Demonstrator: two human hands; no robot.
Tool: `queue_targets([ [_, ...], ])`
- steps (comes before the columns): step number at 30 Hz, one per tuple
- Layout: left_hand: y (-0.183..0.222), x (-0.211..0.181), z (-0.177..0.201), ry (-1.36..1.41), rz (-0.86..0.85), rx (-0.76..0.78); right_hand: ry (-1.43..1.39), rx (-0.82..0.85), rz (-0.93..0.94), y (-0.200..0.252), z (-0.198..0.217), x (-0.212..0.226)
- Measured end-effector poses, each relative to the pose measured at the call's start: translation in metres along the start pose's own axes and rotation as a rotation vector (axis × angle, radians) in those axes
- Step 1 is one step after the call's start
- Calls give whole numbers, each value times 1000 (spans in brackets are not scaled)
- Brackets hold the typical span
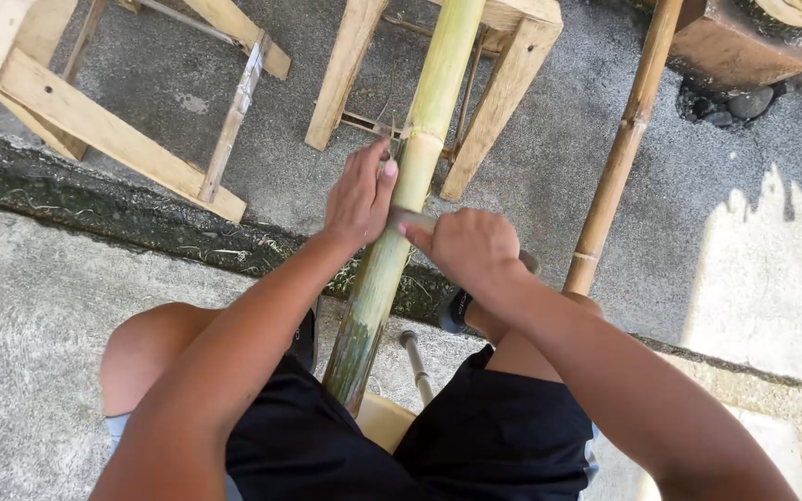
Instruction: The recorder is using a small knife to peel or scrape a segment of green bamboo while seated outside.
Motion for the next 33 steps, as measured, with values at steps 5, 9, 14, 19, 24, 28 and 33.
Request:
queue_targets([
  [5, -12, 7, 0, 36, 39, -53, 30, -46, 49, -10, 5, 5],
  [9, -65, 19, -13, 20, 42, -97, 18, -106, -16, -45, 24, -16],
  [14, -90, 19, -14, 51, 57, -27, -40, -125, -63, -60, 36, -22],
  [19, -84, 12, -7, 29, 60, -40, -35, -105, -78, -49, 35, -17],
  [24, -47, 24, -14, 6, 31, -68, 49, -53, -25, -34, 18, -8],
  [28, -83, 24, -21, -5, 64, -103, 16, 2, -84, -45, 29, -19],
  [33, -103, 27, -23, 22, -7, -46, 39, -219, -101, -64, 30, -29],
])
Point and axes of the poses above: each hand's wrist, its own y-axis away from the middle knuckle, its own z-axis out of the back of the hand, x = y × z, the point moved 6 cm from there along -y, towards the middle knuckle, and after that the axes turned 6 degrees about y, right-handed, at the moved point
